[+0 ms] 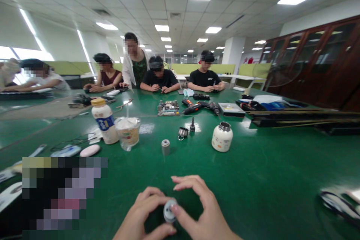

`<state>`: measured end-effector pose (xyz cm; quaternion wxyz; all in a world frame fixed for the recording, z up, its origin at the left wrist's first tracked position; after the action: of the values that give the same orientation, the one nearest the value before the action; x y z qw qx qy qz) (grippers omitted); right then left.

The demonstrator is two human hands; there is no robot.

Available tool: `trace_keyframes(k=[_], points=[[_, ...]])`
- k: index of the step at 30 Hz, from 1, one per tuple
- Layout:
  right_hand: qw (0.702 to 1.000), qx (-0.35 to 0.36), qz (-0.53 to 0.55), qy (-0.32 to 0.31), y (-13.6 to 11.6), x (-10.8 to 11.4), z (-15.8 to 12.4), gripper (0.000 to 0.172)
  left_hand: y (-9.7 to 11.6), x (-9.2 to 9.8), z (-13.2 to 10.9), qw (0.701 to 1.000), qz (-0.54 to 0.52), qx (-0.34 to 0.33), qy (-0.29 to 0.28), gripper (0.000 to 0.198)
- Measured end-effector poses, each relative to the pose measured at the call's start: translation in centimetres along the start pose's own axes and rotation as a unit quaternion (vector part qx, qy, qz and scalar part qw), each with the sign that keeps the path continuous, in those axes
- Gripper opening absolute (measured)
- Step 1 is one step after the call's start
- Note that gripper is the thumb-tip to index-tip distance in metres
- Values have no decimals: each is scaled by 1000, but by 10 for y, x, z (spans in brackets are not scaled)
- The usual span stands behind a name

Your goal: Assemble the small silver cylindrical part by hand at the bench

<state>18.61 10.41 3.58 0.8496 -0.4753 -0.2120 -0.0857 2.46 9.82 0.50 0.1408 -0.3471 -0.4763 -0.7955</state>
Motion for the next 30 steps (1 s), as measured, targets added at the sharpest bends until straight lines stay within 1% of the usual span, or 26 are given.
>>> trace_keyframes(k=[1, 3, 5, 7, 9, 11, 15, 18, 21, 24, 27, 30], points=[[1000, 6, 6, -10, -2, -3, 0, 16, 0, 0, 0, 1000, -1, -5, 2, 38], [1000, 15, 18, -19, -4, -8, 0, 13, -1, -1, 0, 1000, -3, -12, 4, 40], [999, 18, 35, -1, -4, -5, 2, 8, -2, -1, 0, 1000, -1, -8, 1, 40], [998, 5, 45, 32, 2, 4, 8, 3, -2, -1, 0, 1000, 3, 2, -6, 38], [997, -32, 32, 69, 18, 19, 18, 5, -2, 0, 1, 1000, 7, 11, -12, 37], [994, -78, -4, 75, 39, 30, 27, 9, -2, 0, 1, 1000, 11, 11, -12, 38], [995, -96, -22, 31, 75, 37, 36, 7, -5, -2, 1, 1000, 10, -1, -13, 38], [995, -98, -21, 19, 84, 36, 35, 7, -7, -4, 0, 1000, 1, 5, -7, 38], [994, -101, -12, 29, 72, 34, 32, 7, -6, -3, -1, 1000, -6, 16, 3, 39], [995, -90, 15, 32, 42, 26, 25, 8, -4, -2, 0, 1000, -8, 15, -6, 37], [994, -56, 89, -2, 11, 9, 14, 3, -4, -2, -1, 1000, -12, 7, -6, 37], [995, -34, 87, -37, -5, -4, 7, 8, -4, -2, -2, 1000, -21, -5, 7, 41]])
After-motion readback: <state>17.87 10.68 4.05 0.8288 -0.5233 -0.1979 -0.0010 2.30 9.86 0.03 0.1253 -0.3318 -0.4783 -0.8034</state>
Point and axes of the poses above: each hand's wrist, its own z-axis towards the middle knuckle, its own x-axis out of the back of the hand, y = z × x, the point moved 6 cm from there along z, towards the middle knuckle
